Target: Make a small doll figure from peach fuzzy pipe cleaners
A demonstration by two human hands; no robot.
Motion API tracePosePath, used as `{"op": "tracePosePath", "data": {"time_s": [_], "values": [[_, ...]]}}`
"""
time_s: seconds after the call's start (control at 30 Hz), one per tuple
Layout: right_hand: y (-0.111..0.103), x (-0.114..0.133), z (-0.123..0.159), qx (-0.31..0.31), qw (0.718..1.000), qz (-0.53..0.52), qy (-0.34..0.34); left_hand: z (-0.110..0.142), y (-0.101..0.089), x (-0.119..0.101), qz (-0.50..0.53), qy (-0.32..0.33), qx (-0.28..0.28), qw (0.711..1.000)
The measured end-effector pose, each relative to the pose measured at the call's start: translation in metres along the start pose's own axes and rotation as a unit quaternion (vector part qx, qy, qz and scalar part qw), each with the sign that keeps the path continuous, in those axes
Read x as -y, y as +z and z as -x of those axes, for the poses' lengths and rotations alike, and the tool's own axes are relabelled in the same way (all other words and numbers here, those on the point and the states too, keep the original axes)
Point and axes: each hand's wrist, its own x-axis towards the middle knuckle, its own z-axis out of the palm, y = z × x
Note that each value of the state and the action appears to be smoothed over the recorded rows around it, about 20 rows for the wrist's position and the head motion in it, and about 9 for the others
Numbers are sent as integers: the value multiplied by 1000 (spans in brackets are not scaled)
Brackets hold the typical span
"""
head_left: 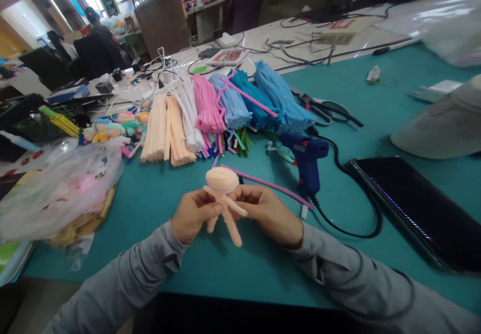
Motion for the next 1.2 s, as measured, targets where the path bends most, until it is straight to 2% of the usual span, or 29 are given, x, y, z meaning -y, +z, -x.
{"op": "tracePosePath", "data": {"time_s": [0.17,0.3,0.5,0.63,0.77,1.2], "values": [[-3,0,-1,16,1000,-3,18,0,-4,0,-16,-2,36,999],[-5,1,-1,22,999,25,1,1,-5,-4,-39,-2,51,998],[-7,2,-2,24,998,52,-18,2,-1,-13,-34,10,-10,999],[-6,3,-2,27,997,63,-32,3,-1,-13,-30,1,-10,1000],[-7,2,-2,24,997,67,-37,3,-2,-13,-37,1,-32,999],[-5,-2,-1,52,995,81,-38,5,0,-12,-60,-5,-26,998]]}}
